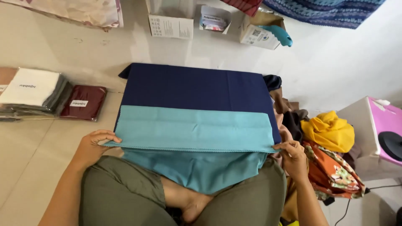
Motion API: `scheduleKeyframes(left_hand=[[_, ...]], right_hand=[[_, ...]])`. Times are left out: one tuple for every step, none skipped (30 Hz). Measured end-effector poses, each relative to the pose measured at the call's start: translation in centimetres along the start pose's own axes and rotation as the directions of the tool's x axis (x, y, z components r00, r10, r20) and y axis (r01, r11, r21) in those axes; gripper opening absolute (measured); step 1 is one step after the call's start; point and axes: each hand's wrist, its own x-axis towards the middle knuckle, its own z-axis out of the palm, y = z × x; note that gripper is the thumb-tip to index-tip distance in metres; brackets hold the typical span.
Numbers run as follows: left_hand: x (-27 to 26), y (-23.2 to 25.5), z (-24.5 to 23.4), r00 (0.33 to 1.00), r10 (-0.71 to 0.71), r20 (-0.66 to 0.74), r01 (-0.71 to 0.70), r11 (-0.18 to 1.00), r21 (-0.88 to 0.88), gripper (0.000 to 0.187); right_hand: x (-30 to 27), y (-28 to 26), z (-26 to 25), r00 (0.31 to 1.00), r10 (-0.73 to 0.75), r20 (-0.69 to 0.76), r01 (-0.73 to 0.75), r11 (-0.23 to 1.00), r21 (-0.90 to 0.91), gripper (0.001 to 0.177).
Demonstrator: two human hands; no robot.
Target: The person uses a lint roller to clean a blue piece of cloth, folds it multiple times, places it inside a clear plastic bag with a label, and then puts the packaged item on a pile of similar items.
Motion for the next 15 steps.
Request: scheduleKeyframes(left_hand=[[-0.2, 0.2, 0.0, 1.0, 0.009, 0.014, -0.009, 1.0, -0.007, 0.029], [-0.3, 0.1, 0.1, 1.0, 0.01, 0.014, -0.01, 1.0, -0.006, 0.029], [-0.4, 0.1, 0.2, 0.996, 0.085, 0.037, -0.087, 0.994, 0.059, 0.029], [-0.3, 0.0, 0.3, 0.985, 0.158, 0.065, -0.165, 0.979, 0.121, 0.03], [-0.3, 0.1, 0.2, 0.985, 0.162, 0.065, -0.169, 0.978, 0.122, 0.03], [-0.3, 0.2, 0.2, 0.986, 0.151, 0.07, -0.161, 0.972, 0.171, 0.028], [-0.2, 0.2, 0.2, 0.987, 0.141, 0.077, -0.154, 0.964, 0.218, 0.026], [-0.2, 0.2, 0.1, 0.986, 0.144, 0.079, -0.158, 0.963, 0.217, 0.026], [-0.2, 0.1, 0.0, 0.992, 0.084, 0.097, -0.107, 0.958, 0.265, 0.024], [0.0, 0.1, -0.1, 0.993, 0.022, 0.112, -0.056, 0.948, 0.313, 0.022], [0.0, 0.1, -0.3, 0.993, 0.025, 0.116, -0.06, 0.949, 0.31, 0.022], [0.0, 0.1, -0.4, 0.992, -0.02, 0.127, -0.026, 0.936, 0.351, 0.022], [0.3, 0.1, -0.5, 0.989, -0.063, 0.137, 0.005, 0.92, 0.392, 0.023], [0.3, -0.2, -0.4, 0.988, -0.057, 0.141, -0.002, 0.921, 0.389, 0.023], [0.4, -0.5, -0.3, 0.989, -0.016, 0.144, -0.044, 0.915, 0.401, 0.023]], right_hand=[[0.0, -0.3, 0.0, 1.0, -0.005, 0.008, 0.005, 1.0, 0.005, 0.034], [-0.2, -0.3, 0.1, 1.0, -0.005, 0.007, 0.005, 1.0, 0.006, 0.034], [-0.2, -0.2, 0.2, 0.998, -0.057, 0.014, 0.056, 0.998, 0.012, 0.033], [-0.1, -0.2, 0.3, 0.994, -0.108, 0.021, 0.107, 0.994, 0.019, 0.032], [0.0, -0.2, 0.2, 0.994, -0.109, 0.018, 0.108, 0.994, 0.019, 0.032], [0.1, -0.2, 0.2, 0.993, -0.107, 0.052, 0.104, 0.993, 0.056, 0.035], [0.1, -0.1, 0.2, 0.991, -0.105, 0.086, 0.097, 0.991, 0.092, 0.039], [0.0, -0.5, 0.1, 0.991, -0.104, 0.083, 0.096, 0.991, 0.09, 0.039], [0.0, -0.9, -0.1, 0.992, -0.09, 0.093, 0.083, 0.994, 0.075, 0.035], [0.1, -1.2, -0.3, 0.992, -0.076, 0.104, 0.07, 0.996, 0.059, 0.031], [0.2, -0.9, -0.3, 0.992, -0.073, 0.101, 0.068, 0.996, 0.055, 0.031], [0.3, -0.6, -0.3, 0.986, -0.082, 0.143, 0.079, 0.997, 0.025, 0.028], [0.5, -0.3, -0.3, 0.979, -0.089, 0.183, 0.091, 0.996, -0.005, 0.026], [0.8, 0.1, -0.1, 0.98, -0.086, 0.177, 0.089, 0.996, -0.009, 0.026], [1.0, 0.6, -0.1, 0.973, -0.104, 0.208, 0.112, 0.993, -0.027, 0.024]])
